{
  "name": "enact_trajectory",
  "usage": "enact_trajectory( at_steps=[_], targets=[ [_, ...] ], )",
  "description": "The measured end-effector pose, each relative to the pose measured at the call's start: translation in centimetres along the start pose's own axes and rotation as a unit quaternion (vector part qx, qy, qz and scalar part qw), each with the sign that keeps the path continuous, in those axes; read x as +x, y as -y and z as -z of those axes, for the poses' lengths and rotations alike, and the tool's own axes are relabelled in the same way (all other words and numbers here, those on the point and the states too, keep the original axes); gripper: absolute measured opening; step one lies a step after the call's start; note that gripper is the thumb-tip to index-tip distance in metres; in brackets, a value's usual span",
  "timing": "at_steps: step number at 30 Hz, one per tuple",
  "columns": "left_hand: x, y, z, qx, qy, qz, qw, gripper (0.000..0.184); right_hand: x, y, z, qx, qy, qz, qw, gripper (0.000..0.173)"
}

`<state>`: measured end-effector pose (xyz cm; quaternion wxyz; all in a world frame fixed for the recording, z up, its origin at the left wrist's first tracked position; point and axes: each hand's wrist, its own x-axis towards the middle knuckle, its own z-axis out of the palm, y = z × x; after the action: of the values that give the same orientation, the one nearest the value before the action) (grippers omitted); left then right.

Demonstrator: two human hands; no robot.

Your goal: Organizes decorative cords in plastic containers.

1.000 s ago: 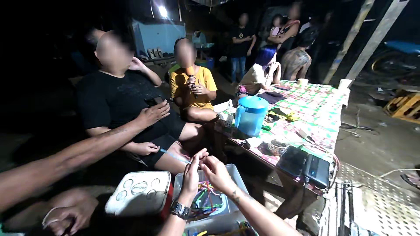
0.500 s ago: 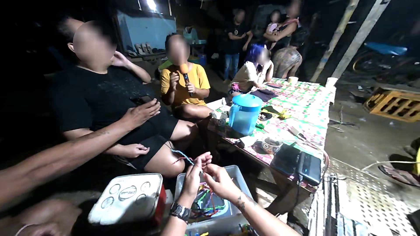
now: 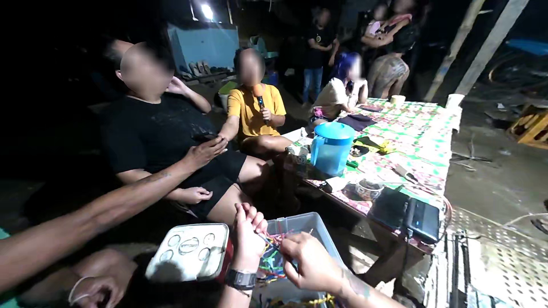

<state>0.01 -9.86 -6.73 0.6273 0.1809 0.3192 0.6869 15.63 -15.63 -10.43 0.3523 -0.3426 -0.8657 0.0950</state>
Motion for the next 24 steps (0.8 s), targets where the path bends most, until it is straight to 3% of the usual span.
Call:
enact_trajectory(
  at_steps=[18,24],
  targets=[
    [1.1,3.5,4.5,0.097,-0.102,0.042,0.989,0.040,-4.2,0.7,-2.3,-0.035,0.084,-0.050,0.995,0.021],
    [1.7,3.9,4.6,0.098,-0.122,0.034,0.987,0.039,-4.8,0.9,-2.3,-0.047,0.067,-0.043,0.996,0.021]
  ],
)
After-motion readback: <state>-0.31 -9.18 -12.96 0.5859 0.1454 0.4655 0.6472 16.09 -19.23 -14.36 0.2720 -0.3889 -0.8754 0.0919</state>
